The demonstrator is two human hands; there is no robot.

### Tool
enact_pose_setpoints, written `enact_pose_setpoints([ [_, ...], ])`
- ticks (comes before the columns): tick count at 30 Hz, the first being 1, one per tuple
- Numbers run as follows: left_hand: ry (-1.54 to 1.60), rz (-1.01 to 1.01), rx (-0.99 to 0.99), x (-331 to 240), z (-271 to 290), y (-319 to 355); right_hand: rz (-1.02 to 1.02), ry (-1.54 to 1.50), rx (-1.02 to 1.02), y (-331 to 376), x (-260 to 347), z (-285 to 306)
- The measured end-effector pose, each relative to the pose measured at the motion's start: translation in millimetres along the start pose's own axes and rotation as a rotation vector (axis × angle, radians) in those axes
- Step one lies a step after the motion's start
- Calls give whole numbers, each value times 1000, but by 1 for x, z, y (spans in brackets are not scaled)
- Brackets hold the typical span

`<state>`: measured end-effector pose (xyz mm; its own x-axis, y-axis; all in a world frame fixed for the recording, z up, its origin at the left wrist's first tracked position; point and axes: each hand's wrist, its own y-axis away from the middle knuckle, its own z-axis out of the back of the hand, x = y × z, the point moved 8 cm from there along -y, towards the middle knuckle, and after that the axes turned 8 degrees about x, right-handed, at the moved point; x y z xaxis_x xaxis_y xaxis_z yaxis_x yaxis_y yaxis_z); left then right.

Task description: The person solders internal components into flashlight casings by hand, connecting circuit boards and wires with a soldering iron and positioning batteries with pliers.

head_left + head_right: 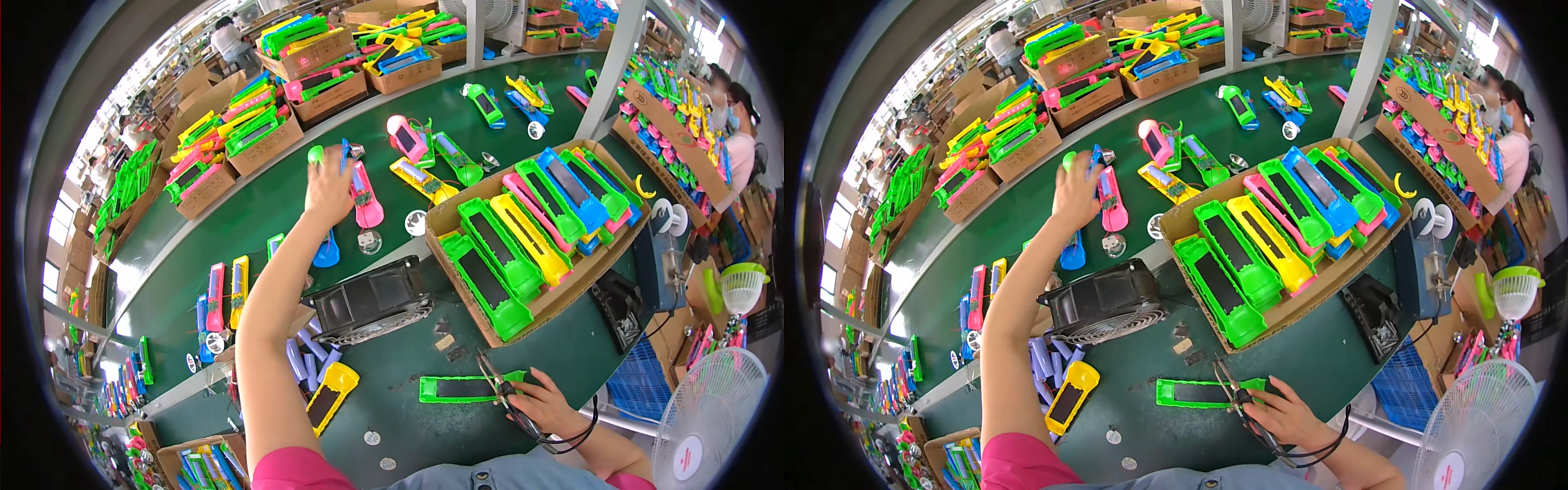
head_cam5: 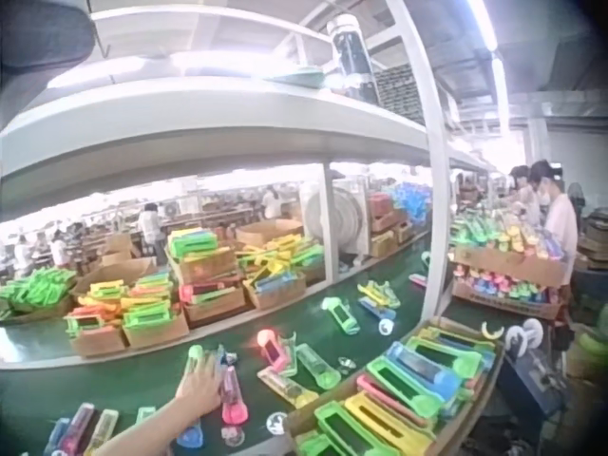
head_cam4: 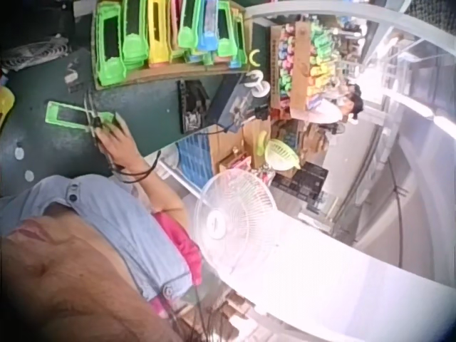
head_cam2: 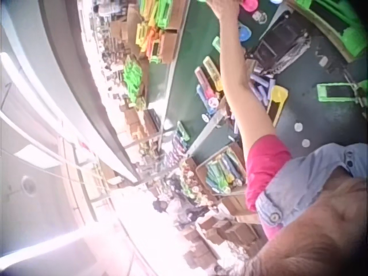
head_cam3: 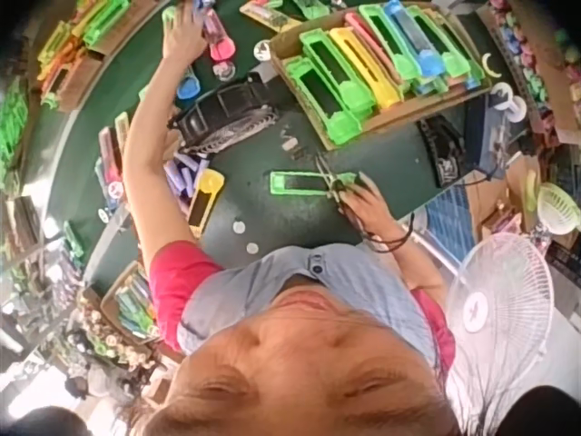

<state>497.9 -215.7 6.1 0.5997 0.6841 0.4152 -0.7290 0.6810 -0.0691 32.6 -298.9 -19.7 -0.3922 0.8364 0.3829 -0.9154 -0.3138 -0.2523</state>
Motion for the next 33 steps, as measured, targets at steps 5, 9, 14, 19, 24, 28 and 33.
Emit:
enact_pose_setpoints([
  [5, -26, -658, -188, -53, -3, 20, 13, 20, -13, -4, 5, 7],
  [9, 321, -616, -274, -44, 49, 33, 18, -3, -25, -1, 7, 6],
  [14, 608, -563, -377, -36, 208, 109, 2, -82, -65, 5, 9, 5],
  [19, 522, -777, -176, -130, 258, 254, -9, -112, -88, 9, 4, 6],
  [24, 438, -606, 266, -211, 140, 375, 46, -114, -157, 0, -4, 6],
  [28, 630, -316, 358, -199, 118, 396, -87, -250, -40, -3, -21, -6],
  [33, 1274, -179, 97, -180, 133, 411, 18, -223, -168, -5, -10, -3],
])
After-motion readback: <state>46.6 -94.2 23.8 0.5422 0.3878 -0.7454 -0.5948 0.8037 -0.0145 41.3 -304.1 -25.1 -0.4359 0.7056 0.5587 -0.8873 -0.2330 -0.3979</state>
